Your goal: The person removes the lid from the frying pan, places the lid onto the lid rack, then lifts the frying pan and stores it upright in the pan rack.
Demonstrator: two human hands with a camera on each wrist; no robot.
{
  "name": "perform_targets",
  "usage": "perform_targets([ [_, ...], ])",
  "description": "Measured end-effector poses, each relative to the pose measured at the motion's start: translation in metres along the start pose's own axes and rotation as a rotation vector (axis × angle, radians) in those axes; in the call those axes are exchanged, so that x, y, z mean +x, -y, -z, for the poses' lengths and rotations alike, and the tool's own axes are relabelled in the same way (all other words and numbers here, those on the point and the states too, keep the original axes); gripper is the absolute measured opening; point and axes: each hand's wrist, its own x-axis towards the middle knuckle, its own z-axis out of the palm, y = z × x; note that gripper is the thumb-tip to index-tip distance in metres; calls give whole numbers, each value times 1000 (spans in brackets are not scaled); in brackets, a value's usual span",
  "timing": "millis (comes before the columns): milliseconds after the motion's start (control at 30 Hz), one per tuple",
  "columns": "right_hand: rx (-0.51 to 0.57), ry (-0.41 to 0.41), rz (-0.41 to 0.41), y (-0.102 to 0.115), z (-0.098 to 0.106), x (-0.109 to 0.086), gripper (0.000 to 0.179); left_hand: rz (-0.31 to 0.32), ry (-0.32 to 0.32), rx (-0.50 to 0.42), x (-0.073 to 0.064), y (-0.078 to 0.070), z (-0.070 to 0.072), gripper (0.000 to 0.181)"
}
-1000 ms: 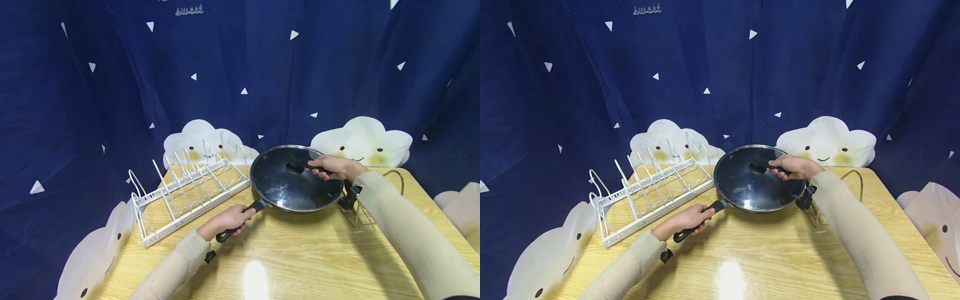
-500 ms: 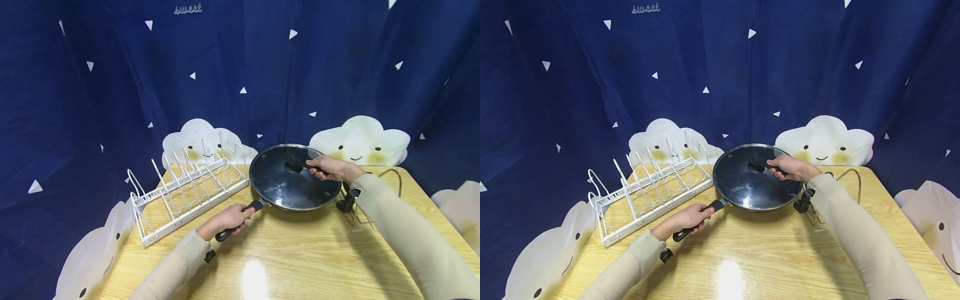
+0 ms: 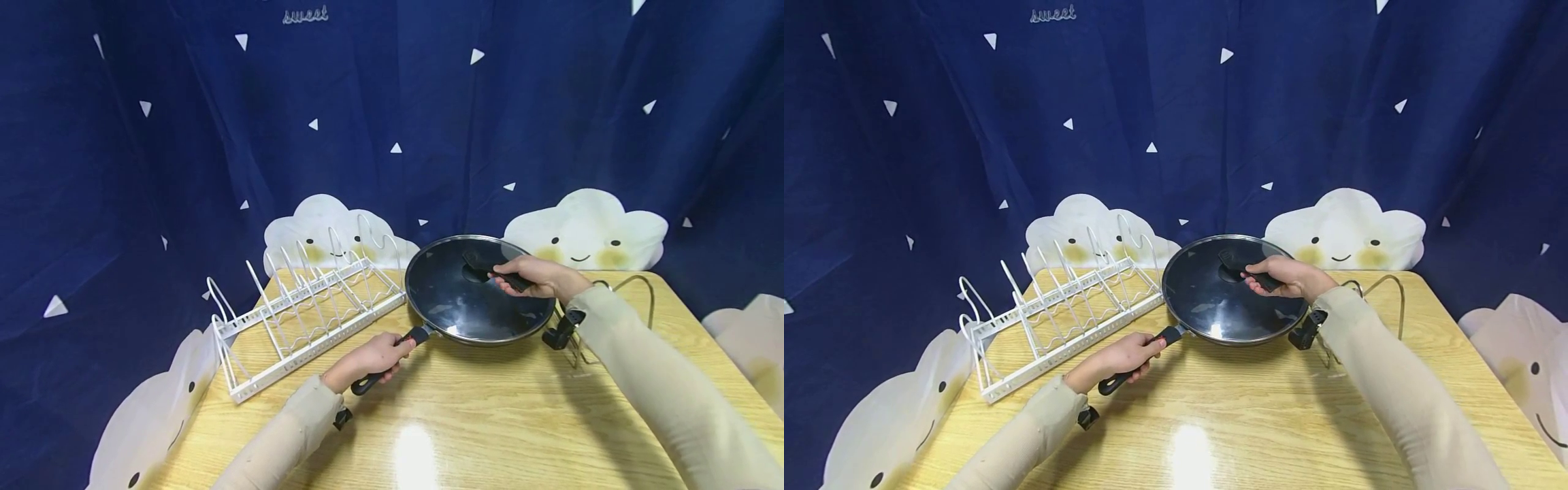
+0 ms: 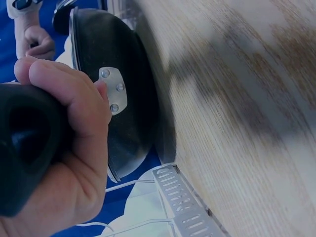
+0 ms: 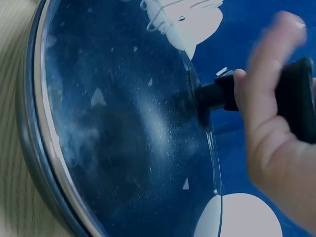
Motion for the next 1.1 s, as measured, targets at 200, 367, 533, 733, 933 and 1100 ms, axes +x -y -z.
perform_targets([
  [200,108,76,11,-2,-4,-1,22,-18,7,14,-2,0,1,35],
  [367,145,98,28,-5,-7,0,19,-8,0,12,-2,0,1,36],
  [533,115,62,57,-7,-9,1,19,0,-19,-1,-1,1,-1,40],
  [733,16,21,89,-9,-10,-1,22,3,4,-12,0,2,-1,40],
  [933,-55,5,141,-6,-12,-2,23,-13,31,64,0,-5,6,35],
  [1100,-95,-25,189,4,-18,-8,23,-106,-45,370,3,-22,19,36],
])
